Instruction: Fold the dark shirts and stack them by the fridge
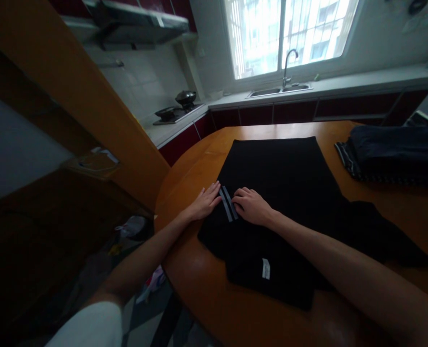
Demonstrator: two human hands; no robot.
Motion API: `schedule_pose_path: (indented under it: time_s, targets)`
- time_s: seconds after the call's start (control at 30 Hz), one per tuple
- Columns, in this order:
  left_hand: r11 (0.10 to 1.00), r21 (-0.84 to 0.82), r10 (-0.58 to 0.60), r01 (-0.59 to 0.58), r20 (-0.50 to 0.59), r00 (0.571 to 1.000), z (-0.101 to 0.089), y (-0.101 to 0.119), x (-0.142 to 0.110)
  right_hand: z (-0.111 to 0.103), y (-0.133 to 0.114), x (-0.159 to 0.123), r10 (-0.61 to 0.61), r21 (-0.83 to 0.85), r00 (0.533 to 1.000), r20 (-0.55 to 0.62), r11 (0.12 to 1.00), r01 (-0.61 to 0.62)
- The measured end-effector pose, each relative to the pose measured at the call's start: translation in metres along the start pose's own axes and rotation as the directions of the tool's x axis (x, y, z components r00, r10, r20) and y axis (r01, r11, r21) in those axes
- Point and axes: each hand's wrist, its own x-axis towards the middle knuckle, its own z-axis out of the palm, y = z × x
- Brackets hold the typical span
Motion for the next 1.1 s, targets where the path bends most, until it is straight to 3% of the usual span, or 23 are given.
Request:
schedule_pose_path:
  time_s: [0.07, 0.17, 0.23, 0.3, 0.37, 0.43, 0.57, 0.63, 0.73, 0.83, 0.97, 1.1]
  targets:
    - [0.998, -0.051, -0.028, 0.022, -0.129, 0.991, 0.0, -0.005, 0.005, 0.001, 0.001, 0.0, 0.035, -0.005, 0.999, -0.014, 0.999, -0.035]
    - [0.994, -0.104, -0.064, 0.031, -0.324, 0.944, -0.005, -0.017, 0.014, 0.003, 0.005, 0.0, 0.124, -0.021, 0.992, -0.036, 0.992, -0.125]
    - [0.995, -0.1, -0.064, 0.029, -0.372, 0.926, -0.012, -0.026, 0.02, 0.004, 0.007, 0.0, 0.171, -0.036, 0.985, -0.037, 0.984, -0.172]
    - [0.999, -0.046, -0.008, -0.008, -0.326, 0.945, -0.018, -0.035, 0.024, 0.005, 0.008, 0.0, 0.194, -0.055, 0.98, -0.031, 0.979, -0.196]
    - [0.998, 0.033, 0.059, -0.053, -0.208, 0.976, -0.021, -0.04, 0.025, 0.005, 0.008, 0.001, 0.209, -0.072, 0.978, -0.023, 0.975, -0.21]
    - [0.995, 0.087, 0.054, -0.044, -0.119, 0.991, -0.021, -0.043, 0.025, 0.004, 0.006, 0.001, 0.22, -0.081, 0.975, -0.019, 0.972, -0.221]
    - [0.997, 0.049, -0.053, 0.067, -0.233, 0.971, -0.021, -0.046, 0.024, 0.001, 0.004, 0.0, 0.222, -0.087, 0.975, -0.012, 0.971, -0.222]
    - [1.0, 0.009, 0.013, -0.011, -0.271, 0.963, -0.02, -0.045, 0.024, 0.001, 0.004, 0.0, 0.232, -0.088, 0.973, -0.01, 0.969, -0.232]
    - [0.991, -0.025, 0.123, -0.132, -0.23, 0.965, -0.017, -0.043, 0.026, 0.001, 0.005, 0.0, 0.238, -0.081, 0.971, -0.007, 0.968, -0.237]
    - [0.997, -0.065, 0.019, -0.038, -0.262, 0.965, -0.013, -0.043, 0.03, 0.002, 0.007, 0.001, 0.225, -0.073, 0.974, -0.004, 0.972, -0.225]
    - [0.994, -0.095, -0.087, 0.057, -0.353, 0.931, -0.017, -0.041, 0.034, 0.003, 0.008, 0.001, 0.228, -0.076, 0.974, -0.005, 0.971, -0.227]
    - [0.983, -0.113, 0.091, -0.142, -0.372, 0.924, -0.021, -0.019, 0.023, 0.003, 0.007, 0.0, 0.23, -0.081, 0.973, -0.006, 0.97, -0.23]
